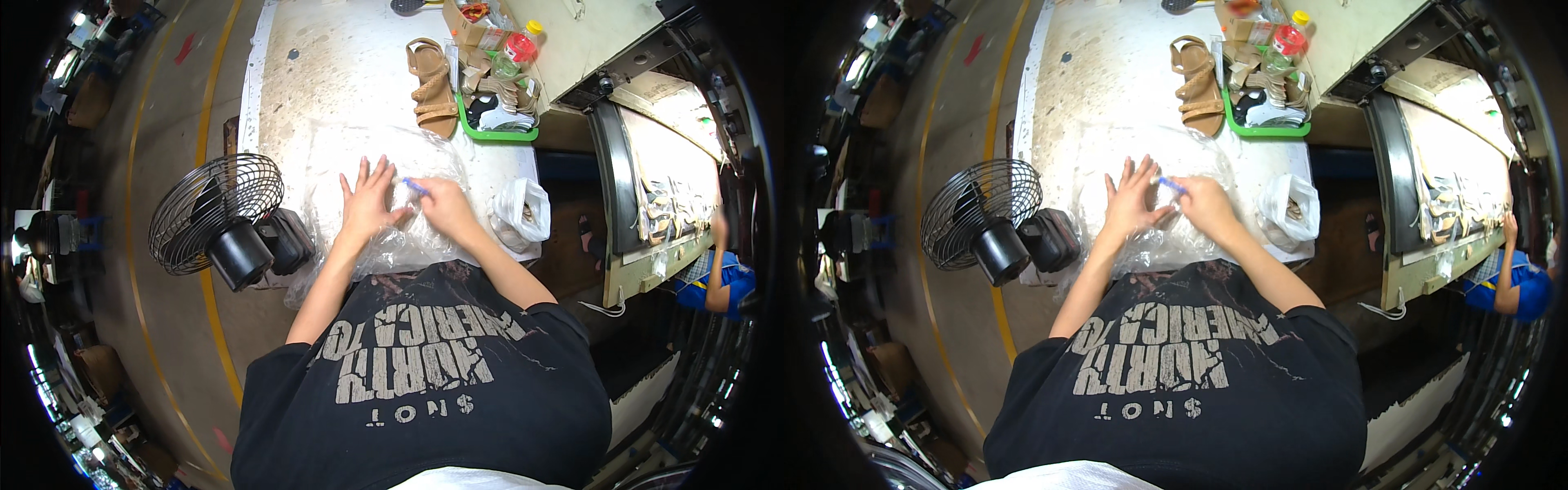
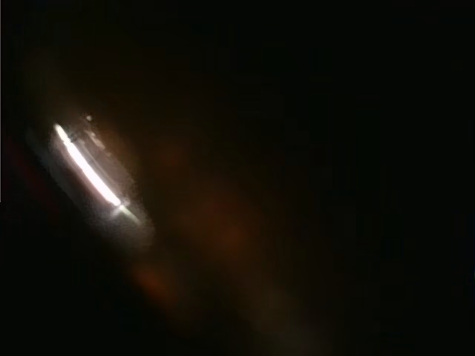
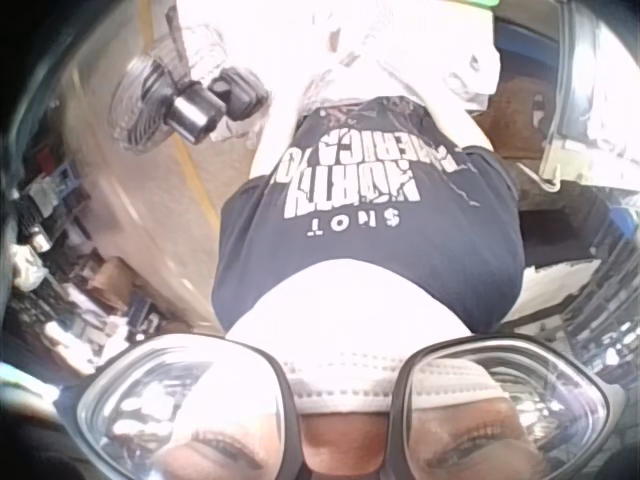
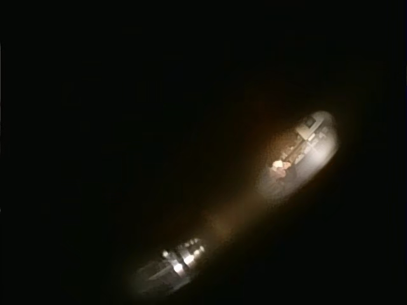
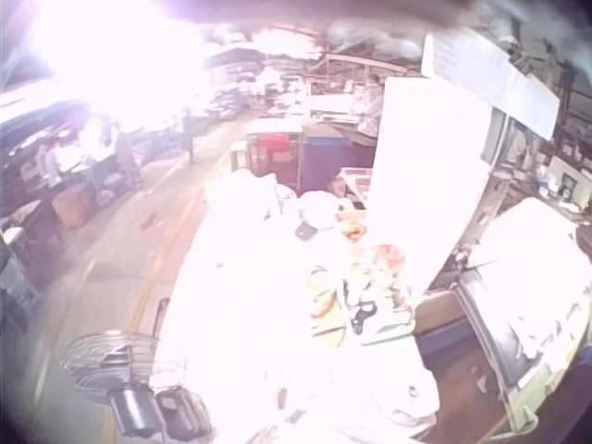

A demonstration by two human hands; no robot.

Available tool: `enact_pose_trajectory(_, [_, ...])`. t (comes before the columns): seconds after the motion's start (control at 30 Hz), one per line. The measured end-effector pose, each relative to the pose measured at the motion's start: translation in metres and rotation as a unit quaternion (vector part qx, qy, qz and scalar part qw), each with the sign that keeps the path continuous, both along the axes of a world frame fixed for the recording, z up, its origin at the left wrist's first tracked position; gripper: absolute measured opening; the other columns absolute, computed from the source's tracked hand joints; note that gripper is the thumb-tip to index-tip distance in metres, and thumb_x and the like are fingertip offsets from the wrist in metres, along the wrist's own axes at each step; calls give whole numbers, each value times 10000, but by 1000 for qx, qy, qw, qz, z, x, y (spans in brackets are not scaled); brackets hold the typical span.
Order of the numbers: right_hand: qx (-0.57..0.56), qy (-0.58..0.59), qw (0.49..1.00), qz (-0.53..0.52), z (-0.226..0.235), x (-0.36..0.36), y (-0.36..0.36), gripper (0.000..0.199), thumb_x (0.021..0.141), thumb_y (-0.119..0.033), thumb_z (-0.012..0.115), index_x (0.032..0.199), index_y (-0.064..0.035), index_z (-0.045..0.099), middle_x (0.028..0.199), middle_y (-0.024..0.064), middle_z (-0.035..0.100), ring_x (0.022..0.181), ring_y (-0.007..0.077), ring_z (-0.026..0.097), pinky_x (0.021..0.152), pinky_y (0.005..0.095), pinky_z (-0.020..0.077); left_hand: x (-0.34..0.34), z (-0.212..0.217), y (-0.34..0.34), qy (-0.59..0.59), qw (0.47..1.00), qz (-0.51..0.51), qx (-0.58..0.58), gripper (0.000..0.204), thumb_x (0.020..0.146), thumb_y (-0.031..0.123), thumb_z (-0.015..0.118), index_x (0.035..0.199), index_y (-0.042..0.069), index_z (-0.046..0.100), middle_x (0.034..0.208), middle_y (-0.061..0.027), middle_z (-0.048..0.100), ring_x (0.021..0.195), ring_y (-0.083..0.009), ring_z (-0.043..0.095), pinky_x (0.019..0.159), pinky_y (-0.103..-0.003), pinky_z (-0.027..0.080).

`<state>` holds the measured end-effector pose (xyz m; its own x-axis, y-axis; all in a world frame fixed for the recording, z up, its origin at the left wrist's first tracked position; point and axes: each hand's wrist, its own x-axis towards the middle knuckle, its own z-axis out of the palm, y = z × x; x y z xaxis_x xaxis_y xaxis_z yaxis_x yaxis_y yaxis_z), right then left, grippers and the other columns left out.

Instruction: The person walks to a workbench, picks up a clear plastic bag, and places it on the table. They then pick up a small red bottle with a yellow cap, open it, and use a blue pen to write on the plastic bag while holding it flat on the table.

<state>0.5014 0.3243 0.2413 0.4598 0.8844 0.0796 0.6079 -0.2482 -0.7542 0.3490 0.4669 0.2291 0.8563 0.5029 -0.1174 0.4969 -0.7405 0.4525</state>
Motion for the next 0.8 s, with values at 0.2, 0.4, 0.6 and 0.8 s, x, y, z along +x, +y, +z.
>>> enact_pose_trajectory(0.2, [-112, -231, 963, 87, -22, -26, -7, 454, 861, -79, 660, 1310, -20, 683, 874, 157, 737, 749, 355, 745, 660, 449, 610, -4, -18, 1, 74, 997, -37, -1, 1413, 553, 742, 850, 1693, 168, 246, 1784, -58, 169, 1648, -361, 56, 1196, -796, -14])
enact_pose_trajectory(0.4, [-88, -173, 980, 42, -21, -3, 20, 367, 838, -99, 730, 1193, -9, 707, 875, 168, 741, 752, 351, 750, 647, 448, 610, -1, -3, -4, 90, 996, -19, -6, 1409, 549, 722, 855, 1697, 180, 244, 1788, -42, 157, 1651, -353, 35, 1193, -799, -24])
enact_pose_trajectory(0.6, [-86, -176, 976, 97, -22, -30, -9, 239, 894, -113, 676, 1108, -14, 717, 856, 192, 739, 748, 375, 749, 665, 455, 614, -3, -32, 1, 86, 996, -33, 19, 1357, 628, 744, 814, 1707, 189, 206, 1794, -41, 120, 1651, -353, 17, 1194, -794, -40])
enact_pose_trajectory(0.8, [-149, -152, 975, 62, -15, 2, 13, 205, 898, -60, 621, 1073, -36, 725, 880, 209, 740, 790, 400, 742, 721, 508, 604, 0, 5, -3, 117, 992, -36, -7, 1373, 622, 754, 812, 1708, 184, 194, 1793, -48, 122, 1648, -371, 29, 1192, -797, -35])
